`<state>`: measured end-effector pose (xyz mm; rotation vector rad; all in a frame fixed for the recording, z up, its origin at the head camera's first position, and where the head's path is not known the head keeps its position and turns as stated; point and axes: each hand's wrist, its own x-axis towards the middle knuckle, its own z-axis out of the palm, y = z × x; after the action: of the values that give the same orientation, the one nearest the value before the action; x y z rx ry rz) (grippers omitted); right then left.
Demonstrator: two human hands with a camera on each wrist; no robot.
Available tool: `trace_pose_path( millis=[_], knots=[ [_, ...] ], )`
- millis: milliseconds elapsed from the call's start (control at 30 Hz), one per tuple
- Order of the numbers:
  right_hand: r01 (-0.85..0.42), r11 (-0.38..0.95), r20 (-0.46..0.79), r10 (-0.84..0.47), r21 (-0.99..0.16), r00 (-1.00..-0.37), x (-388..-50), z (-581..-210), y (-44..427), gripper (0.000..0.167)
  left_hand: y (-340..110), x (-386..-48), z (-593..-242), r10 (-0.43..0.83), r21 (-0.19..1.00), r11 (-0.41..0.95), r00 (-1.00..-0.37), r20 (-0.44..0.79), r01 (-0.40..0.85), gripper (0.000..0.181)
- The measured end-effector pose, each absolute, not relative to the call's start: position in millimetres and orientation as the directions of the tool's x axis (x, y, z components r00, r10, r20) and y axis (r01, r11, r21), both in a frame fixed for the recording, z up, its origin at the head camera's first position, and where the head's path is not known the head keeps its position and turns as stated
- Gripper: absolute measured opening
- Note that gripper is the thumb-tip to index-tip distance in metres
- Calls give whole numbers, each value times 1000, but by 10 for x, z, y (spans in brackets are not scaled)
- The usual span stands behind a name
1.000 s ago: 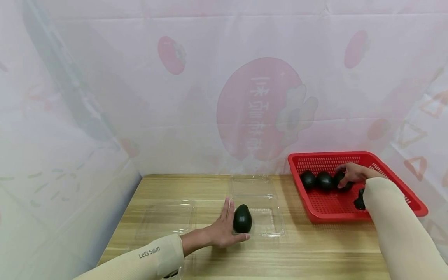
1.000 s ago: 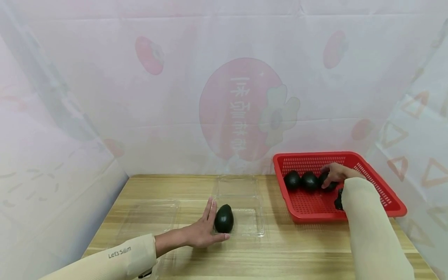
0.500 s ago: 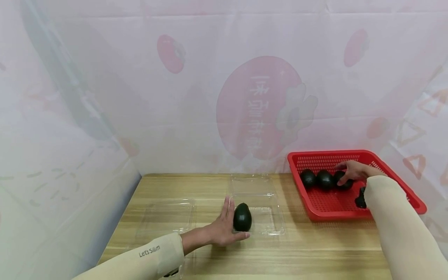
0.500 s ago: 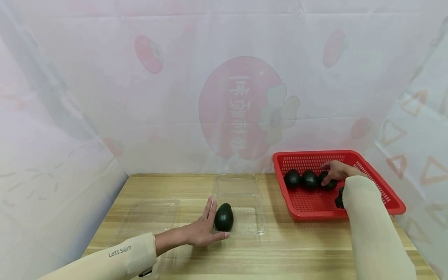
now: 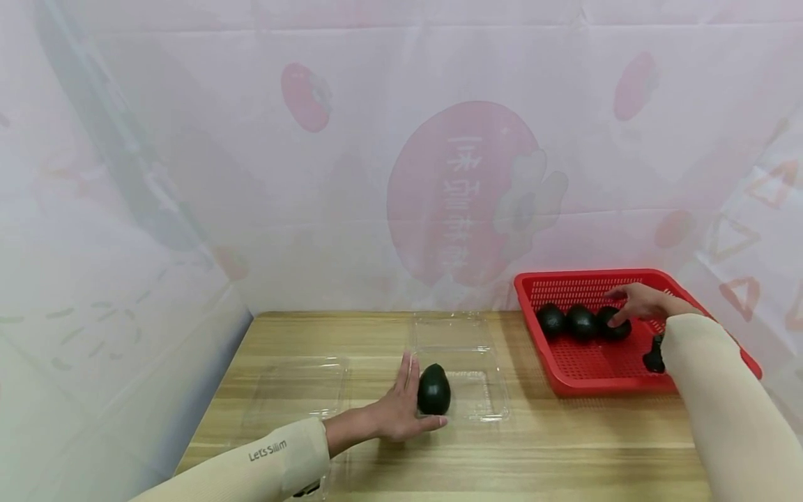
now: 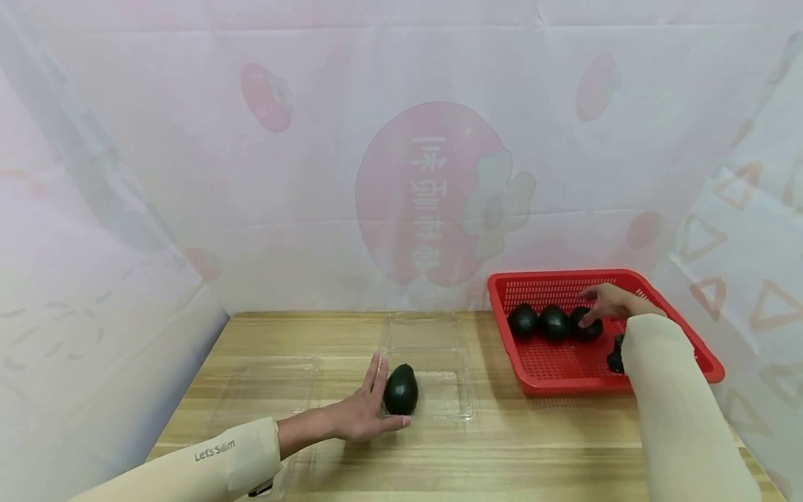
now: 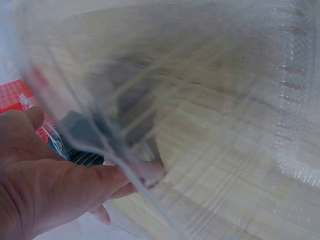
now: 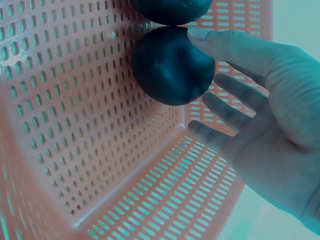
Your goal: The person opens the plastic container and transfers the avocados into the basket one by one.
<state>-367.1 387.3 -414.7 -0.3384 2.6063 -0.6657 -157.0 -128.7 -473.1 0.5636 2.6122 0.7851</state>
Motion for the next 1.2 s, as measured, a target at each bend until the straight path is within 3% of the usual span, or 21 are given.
trace_pose_path(
  millis=[233, 867, 1200],
  knots=[
    [-203, 843, -244, -361, -498, -900, -3632, -4043, 3920, 78, -1303, -1606, -4827, 459, 574, 774, -862, -214, 270, 119],
    [-269, 853, -133, -360, -446, -923, -3604, -3914, 3908, 80, -1307, -1673, -4950, 439, 595, 767, -873, -210, 243, 118],
    [-347, 832, -47, -405, -433, -913, -3628, -3850, 3799, 76, -1307, -1619, -4782, 467, 560, 779, -857, -218, 283, 119]
  ],
)
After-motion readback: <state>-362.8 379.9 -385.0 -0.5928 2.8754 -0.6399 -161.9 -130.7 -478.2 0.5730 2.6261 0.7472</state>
